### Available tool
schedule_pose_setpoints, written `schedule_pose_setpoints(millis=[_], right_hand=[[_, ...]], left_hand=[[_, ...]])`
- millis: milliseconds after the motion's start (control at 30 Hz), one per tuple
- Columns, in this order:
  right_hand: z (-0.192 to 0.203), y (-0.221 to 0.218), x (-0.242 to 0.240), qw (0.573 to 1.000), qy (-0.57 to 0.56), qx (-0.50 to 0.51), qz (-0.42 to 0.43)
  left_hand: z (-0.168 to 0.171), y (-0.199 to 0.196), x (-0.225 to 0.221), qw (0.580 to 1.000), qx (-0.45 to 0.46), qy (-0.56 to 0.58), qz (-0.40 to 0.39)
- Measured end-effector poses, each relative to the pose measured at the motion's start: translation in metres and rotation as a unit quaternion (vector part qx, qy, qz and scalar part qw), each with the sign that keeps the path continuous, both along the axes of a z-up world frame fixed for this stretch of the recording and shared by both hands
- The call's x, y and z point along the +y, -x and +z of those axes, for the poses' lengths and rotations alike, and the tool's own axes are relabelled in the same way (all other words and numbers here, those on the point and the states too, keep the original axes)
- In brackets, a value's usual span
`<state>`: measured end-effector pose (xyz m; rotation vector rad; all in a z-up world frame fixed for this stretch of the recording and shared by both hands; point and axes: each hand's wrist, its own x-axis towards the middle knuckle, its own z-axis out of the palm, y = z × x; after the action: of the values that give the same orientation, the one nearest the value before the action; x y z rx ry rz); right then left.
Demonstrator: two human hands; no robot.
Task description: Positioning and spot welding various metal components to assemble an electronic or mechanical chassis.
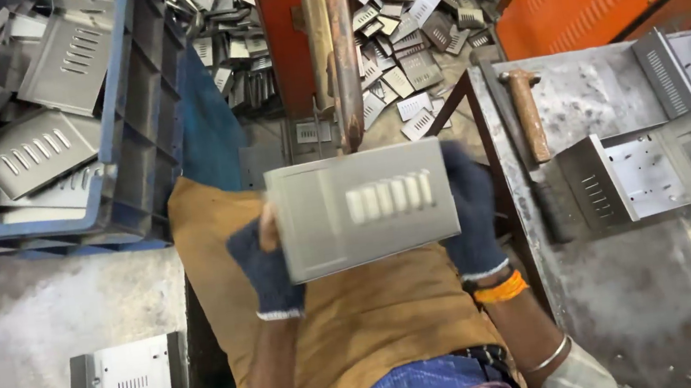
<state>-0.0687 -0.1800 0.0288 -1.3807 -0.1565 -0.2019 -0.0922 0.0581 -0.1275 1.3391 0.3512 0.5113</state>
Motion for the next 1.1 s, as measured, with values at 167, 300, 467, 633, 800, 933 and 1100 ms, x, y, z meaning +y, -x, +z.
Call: schedule_pose_setpoints(millis=[167, 300, 467, 633, 800, 933, 1100], right_hand=[[-0.003, -0.023, -0.001, 0.999, 0.009, 0.017, 0.036], [0.012, -0.043, 0.029, 0.983, -0.043, 0.045, 0.171], [-0.006, -0.063, 0.034, 0.989, 0.063, -0.020, 0.133], [-0.007, -0.066, 0.033, 0.989, 0.057, -0.025, 0.131], [0.011, -0.060, 0.037, 0.971, 0.102, 0.202, 0.071], [-0.009, -0.067, 0.034, 0.989, 0.068, -0.053, 0.117], [-0.012, -0.069, 0.032, 0.990, 0.051, -0.048, 0.122]], left_hand=[[0.204, -0.051, 0.009, 0.857, -0.074, -0.506, -0.066], [0.237, -0.095, 0.020, 0.786, -0.088, -0.595, -0.142], [0.241, -0.112, 0.025, 0.765, -0.086, -0.619, -0.159], [0.237, -0.118, 0.023, 0.739, -0.087, -0.647, -0.165], [0.238, -0.122, 0.021, 0.743, -0.102, -0.635, -0.185], [0.236, -0.122, 0.021, 0.741, -0.083, -0.636, -0.200], [0.234, -0.125, 0.023, 0.746, -0.082, -0.624, -0.216]])
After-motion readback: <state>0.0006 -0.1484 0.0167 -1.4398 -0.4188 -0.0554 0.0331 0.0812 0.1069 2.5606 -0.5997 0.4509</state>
